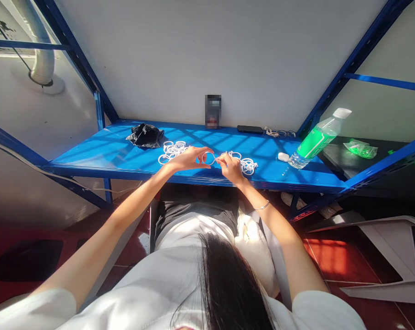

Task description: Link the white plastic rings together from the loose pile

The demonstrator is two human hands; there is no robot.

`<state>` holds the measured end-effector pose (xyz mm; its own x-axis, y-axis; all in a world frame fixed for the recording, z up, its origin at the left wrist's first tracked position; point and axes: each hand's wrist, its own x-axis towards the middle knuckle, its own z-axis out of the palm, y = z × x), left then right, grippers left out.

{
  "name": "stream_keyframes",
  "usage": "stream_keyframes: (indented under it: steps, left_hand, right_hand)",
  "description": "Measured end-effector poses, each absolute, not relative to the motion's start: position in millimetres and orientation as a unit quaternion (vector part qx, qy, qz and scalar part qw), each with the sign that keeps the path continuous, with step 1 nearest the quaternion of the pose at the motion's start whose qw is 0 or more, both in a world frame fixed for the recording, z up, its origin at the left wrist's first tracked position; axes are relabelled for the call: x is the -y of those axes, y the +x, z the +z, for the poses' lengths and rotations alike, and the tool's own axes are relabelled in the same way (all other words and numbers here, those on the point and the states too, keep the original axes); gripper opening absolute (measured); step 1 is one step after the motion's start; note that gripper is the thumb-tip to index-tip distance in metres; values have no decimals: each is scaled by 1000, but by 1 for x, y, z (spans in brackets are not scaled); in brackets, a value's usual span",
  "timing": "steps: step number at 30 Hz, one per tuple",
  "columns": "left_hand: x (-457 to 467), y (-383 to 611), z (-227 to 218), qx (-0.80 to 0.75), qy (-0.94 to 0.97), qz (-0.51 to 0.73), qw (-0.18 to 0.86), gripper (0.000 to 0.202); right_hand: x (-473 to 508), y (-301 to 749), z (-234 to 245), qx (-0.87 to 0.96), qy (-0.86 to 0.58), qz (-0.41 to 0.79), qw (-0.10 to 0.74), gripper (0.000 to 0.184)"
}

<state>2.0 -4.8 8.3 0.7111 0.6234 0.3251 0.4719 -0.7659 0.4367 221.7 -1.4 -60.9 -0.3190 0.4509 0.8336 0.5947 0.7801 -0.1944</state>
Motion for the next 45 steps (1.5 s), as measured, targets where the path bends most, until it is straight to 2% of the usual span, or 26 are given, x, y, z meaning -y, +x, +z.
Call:
stream_keyframes:
  steps: [7,21,32,38,41,45]
  left_hand:
    - [8,3,12,-316,912,217,147,48]
    - [-1,3,1,-321,924,203,50,40]
    - [-3,10,-8,-292,933,204,56,35]
    - [-6,14,-16,-271,934,221,72,40]
    - [-6,13,-17,-252,934,243,71,43]
    - [-4,11,-12,-235,925,293,52,36]
  right_hand:
    - [0,222,-62,808,-326,-70,485,18]
    - [4,218,-58,820,-330,-83,461,20]
    - [7,216,-55,825,-324,-72,457,23]
    - [6,215,-57,817,-332,-48,469,23]
    - [6,215,-58,816,-331,-41,472,23]
    - [6,215,-58,816,-336,-38,469,21]
